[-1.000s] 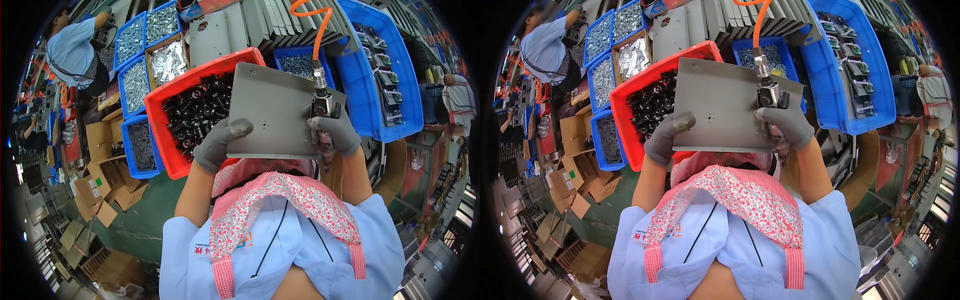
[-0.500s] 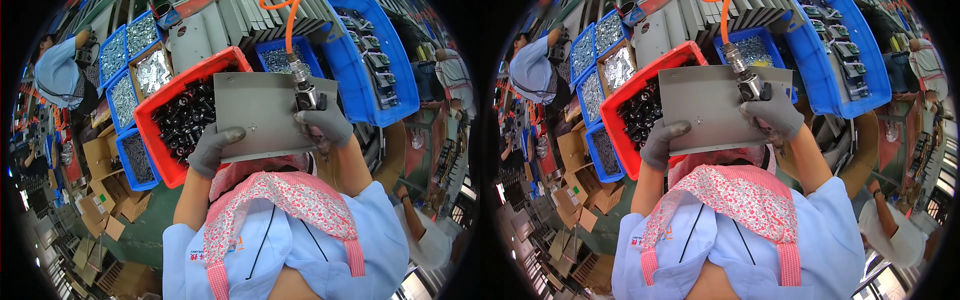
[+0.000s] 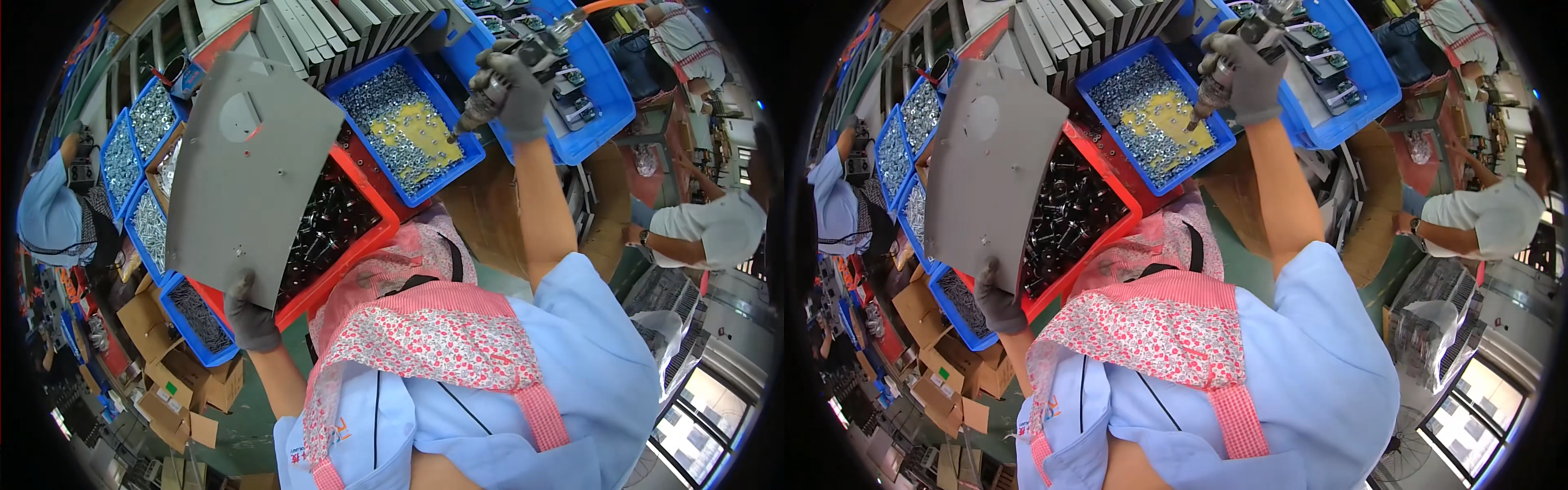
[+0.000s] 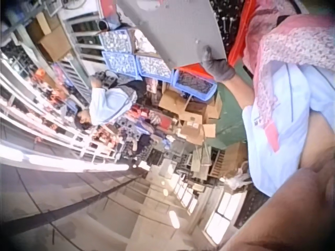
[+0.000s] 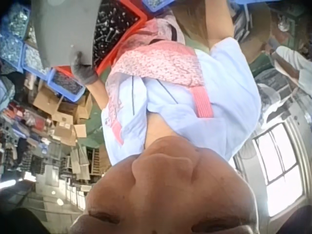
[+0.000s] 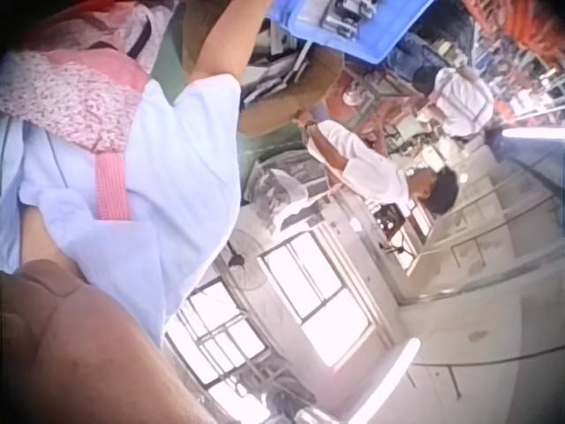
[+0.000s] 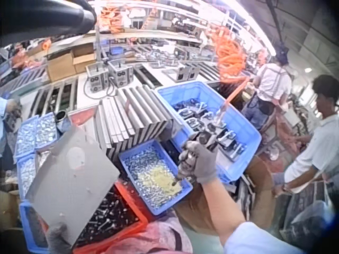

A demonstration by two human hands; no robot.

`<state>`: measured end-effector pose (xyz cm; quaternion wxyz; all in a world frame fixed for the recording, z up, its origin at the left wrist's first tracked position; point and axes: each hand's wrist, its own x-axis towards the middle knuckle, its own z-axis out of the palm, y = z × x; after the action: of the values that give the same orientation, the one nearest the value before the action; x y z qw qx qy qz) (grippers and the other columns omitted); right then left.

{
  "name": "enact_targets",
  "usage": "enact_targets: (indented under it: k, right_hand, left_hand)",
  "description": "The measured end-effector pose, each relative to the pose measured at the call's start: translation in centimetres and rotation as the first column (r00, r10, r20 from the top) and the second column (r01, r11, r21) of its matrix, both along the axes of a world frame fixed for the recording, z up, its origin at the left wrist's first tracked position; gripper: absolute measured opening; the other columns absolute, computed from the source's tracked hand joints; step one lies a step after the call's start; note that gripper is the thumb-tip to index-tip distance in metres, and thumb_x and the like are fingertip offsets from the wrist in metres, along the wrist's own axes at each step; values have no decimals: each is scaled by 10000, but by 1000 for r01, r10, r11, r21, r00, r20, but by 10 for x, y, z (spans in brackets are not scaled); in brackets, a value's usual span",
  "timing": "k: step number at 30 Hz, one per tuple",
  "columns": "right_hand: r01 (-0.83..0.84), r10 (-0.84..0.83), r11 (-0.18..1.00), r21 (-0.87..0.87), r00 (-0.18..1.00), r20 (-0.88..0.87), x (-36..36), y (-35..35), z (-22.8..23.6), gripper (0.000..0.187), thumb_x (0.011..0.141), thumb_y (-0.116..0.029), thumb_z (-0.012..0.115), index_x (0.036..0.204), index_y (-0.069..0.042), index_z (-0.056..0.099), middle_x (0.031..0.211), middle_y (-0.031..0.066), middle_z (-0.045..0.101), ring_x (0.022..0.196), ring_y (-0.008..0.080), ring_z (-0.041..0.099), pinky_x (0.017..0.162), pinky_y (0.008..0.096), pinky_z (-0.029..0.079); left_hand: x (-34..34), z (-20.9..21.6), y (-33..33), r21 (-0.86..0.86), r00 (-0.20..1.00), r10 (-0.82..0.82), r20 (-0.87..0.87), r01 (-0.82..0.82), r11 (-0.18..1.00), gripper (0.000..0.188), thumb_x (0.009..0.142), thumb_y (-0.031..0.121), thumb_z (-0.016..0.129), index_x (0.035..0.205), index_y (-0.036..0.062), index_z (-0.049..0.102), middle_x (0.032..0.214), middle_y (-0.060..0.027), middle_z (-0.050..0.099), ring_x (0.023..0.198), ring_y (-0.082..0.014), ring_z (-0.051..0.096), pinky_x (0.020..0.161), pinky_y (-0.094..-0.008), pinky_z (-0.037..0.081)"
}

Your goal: Assembling metal housing components using a power screwdriver.

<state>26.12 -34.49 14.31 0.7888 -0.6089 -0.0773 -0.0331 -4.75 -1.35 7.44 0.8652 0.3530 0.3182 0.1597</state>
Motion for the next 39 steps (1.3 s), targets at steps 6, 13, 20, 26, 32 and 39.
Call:
enact_targets:
  k: [6,13,20,26,32,39]
  right_hand:
    - [190,-189,979,79,982,-25,15,7,-77,139,761,52,574,890,7,547,739,130,612,511,164,583,457,278,498]
    - [131,-128,991,-38,989,74,12,41,-126,206,731,63,631,927,15,592,779,55,623,663,109,597,572,237,485]
    - [130,-120,988,-89,987,106,15,52,-141,232,704,35,653,928,22,595,799,50,630,704,107,607,629,248,510]
    - [164,-156,984,-64,981,118,16,53,-151,209,704,51,657,903,23,598,797,43,622,703,101,603,633,243,507]
    - [164,-121,960,-226,974,194,10,50,-155,217,705,51,670,909,23,599,782,29,614,678,70,579,620,216,481]
    - [252,-245,967,-44,960,134,11,49,-144,239,715,105,608,934,13,586,791,76,624,623,92,575,550,227,476]
  left_hand:
    - [-2,-10,-22,-144,997,78,-16,-79,986,489,702,18,582,1186,-31,540,1127,-146,593,1039,-299,599,915,-441,512]
    - [-6,-28,-26,-245,998,20,-63,-35,969,535,704,-9,552,1236,-27,498,1184,-159,563,1080,-317,578,938,-466,501]
    - [3,-17,-32,-234,996,47,-72,-63,970,447,713,-18,543,1159,-51,545,1133,-167,586,1038,-327,598,928,-463,510]
    - [6,-12,-32,-198,980,51,-190,-89,976,376,723,-6,557,1094,-71,563,1094,-169,599,993,-307,615,892,-434,528]
    - [17,-5,-35,-131,974,45,-222,-76,989,359,742,5,545,1094,-65,562,1076,-158,604,974,-286,620,858,-406,540]
    - [21,-7,-35,-80,962,77,-261,-101,992,390,744,11,546,1130,-45,545,1044,-153,615,930,-268,634,823,-379,554]
